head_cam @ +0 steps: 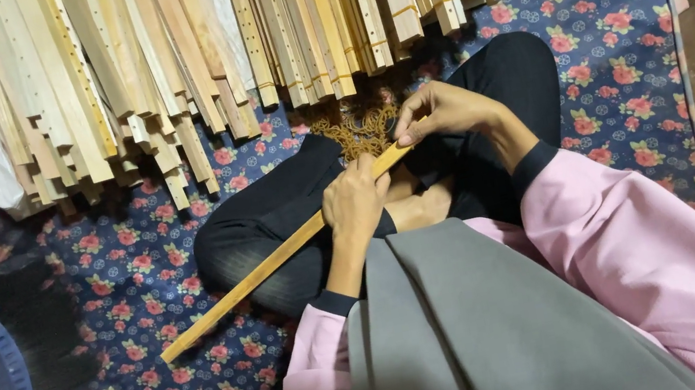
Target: Wrapping long wooden slats with a thin fiber material while sitting on a workshop floor.
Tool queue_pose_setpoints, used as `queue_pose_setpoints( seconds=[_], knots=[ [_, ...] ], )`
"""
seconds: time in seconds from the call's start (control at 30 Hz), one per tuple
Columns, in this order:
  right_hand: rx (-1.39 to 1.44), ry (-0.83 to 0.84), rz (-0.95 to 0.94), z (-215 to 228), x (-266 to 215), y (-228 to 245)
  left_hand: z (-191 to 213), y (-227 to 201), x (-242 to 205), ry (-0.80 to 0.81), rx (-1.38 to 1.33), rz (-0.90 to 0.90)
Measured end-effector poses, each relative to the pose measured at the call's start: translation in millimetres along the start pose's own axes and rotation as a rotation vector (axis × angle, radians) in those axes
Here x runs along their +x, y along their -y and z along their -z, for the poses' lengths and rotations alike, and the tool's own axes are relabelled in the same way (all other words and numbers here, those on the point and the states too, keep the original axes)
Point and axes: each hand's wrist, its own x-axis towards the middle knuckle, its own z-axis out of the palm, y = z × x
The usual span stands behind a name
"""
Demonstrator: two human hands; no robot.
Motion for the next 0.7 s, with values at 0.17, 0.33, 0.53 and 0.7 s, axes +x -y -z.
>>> queue_pose_setpoints(
  seconds=[0.17, 0.33, 0.53, 0.7],
  knots=[
    [0.107, 0.056, -0.065, 2, 15, -27, 4, -4, -2, 0.02, -0.04, -0.005],
    [0.143, 0.09, -0.111, 9, 21, -43, 5, -3, -2, 0.013, -0.04, -0.017],
    [0.174, 0.076, -0.148, 3, 5, -24, 7, -2, -2, -0.004, -0.042, -0.019],
    [0.194, -0.029, -0.131, -9, 0, -22, 10, 0, 0, -0.013, -0.042, 0.007]
  ],
)
